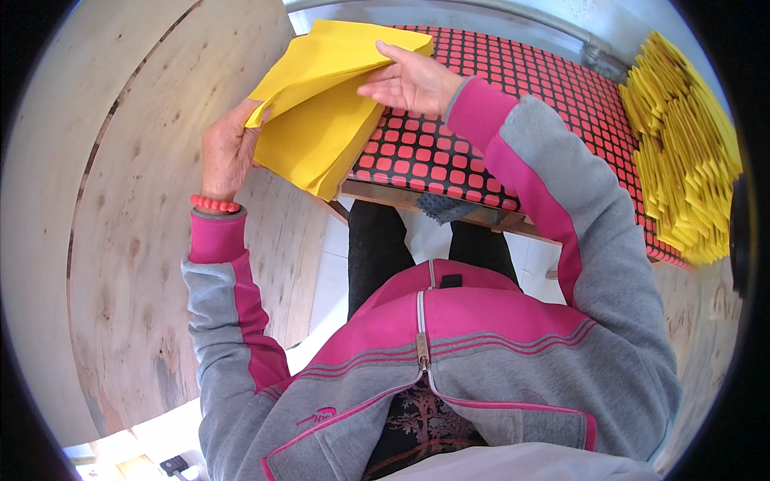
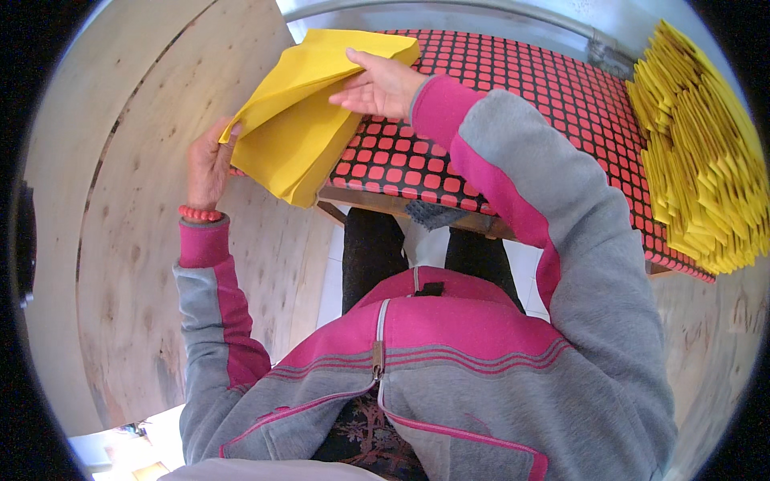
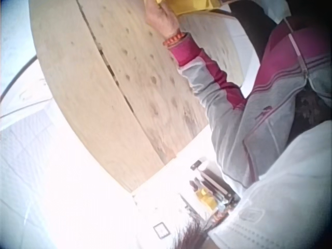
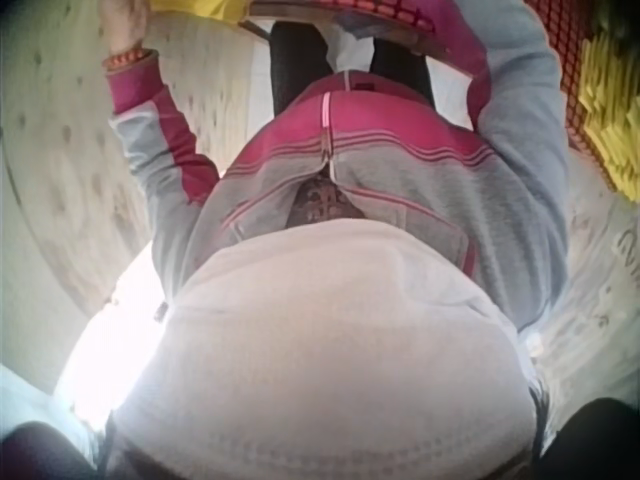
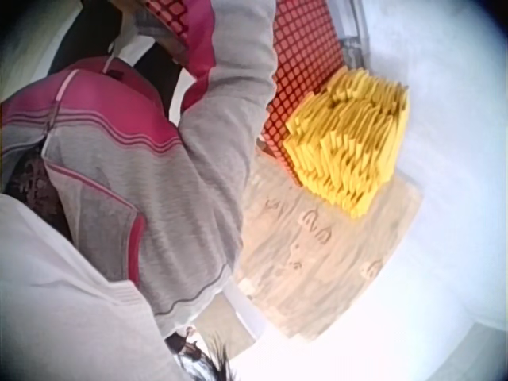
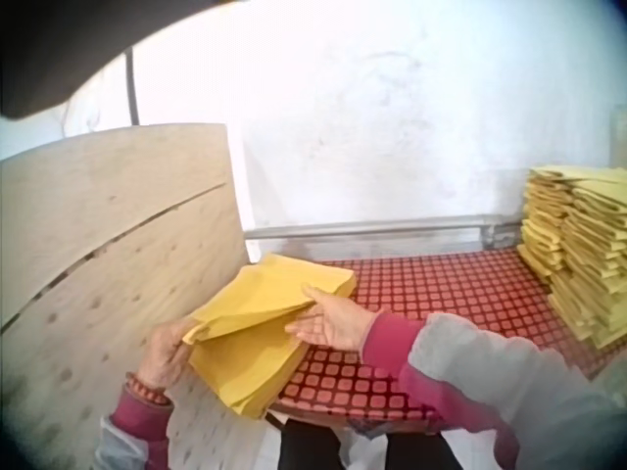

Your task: The person folds yellow paper sheets by hand on a patterned table. The person repeatedly folds each sheet in half, smooths the crease, and stacks the folded sheets on the right side of the table.

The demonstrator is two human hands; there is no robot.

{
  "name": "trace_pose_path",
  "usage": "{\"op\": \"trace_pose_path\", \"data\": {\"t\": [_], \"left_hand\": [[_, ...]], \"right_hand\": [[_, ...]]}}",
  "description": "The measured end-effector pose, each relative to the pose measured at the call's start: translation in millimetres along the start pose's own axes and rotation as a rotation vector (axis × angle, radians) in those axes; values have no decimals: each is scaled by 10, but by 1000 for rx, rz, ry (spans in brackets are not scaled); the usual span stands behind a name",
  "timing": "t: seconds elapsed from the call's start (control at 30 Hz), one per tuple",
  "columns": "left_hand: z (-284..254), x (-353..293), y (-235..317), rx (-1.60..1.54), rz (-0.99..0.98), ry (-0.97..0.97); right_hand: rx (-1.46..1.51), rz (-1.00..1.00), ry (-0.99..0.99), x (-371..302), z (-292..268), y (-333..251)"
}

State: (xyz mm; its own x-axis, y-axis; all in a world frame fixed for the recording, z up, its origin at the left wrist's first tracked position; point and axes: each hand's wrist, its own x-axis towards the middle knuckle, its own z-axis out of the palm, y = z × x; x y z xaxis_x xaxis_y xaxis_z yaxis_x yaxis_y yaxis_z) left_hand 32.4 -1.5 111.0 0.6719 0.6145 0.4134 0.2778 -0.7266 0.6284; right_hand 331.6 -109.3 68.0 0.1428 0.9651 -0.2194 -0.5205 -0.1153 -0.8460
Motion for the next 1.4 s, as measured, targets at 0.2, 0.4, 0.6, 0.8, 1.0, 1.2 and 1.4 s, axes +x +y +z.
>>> {"op": "trace_pose_path", "data": {"t": [0.2, 0.4, 0.6, 0.8, 1.0, 1.2, 1.4], "left_hand": [[37, -78, 315, 229, 382, 12], [827, -272, 1078, 448, 673, 79], [1931, -299, 1906, 267, 694, -127], [2806, -84, 2382, 82, 663, -370], [2975, 91, 2517, 155, 717, -824], [2965, 949, 1913, -217, 751, -941], [3480, 1448, 1239, 288, 657, -540]], "right_hand": [[53, -37, 206, 252, -100, -182], [-227, -129, 261, -66, -806, -363], [-402, -198, 256, -1035, -1958, -575], [-519, -55, 460, -1674, -2794, -554], [-538, -48, 585, -1864, -3221, -679], [-486, -144, 500, -1830, -3291, -629], [-593, -219, 634, -1816, -3217, -556]]}}
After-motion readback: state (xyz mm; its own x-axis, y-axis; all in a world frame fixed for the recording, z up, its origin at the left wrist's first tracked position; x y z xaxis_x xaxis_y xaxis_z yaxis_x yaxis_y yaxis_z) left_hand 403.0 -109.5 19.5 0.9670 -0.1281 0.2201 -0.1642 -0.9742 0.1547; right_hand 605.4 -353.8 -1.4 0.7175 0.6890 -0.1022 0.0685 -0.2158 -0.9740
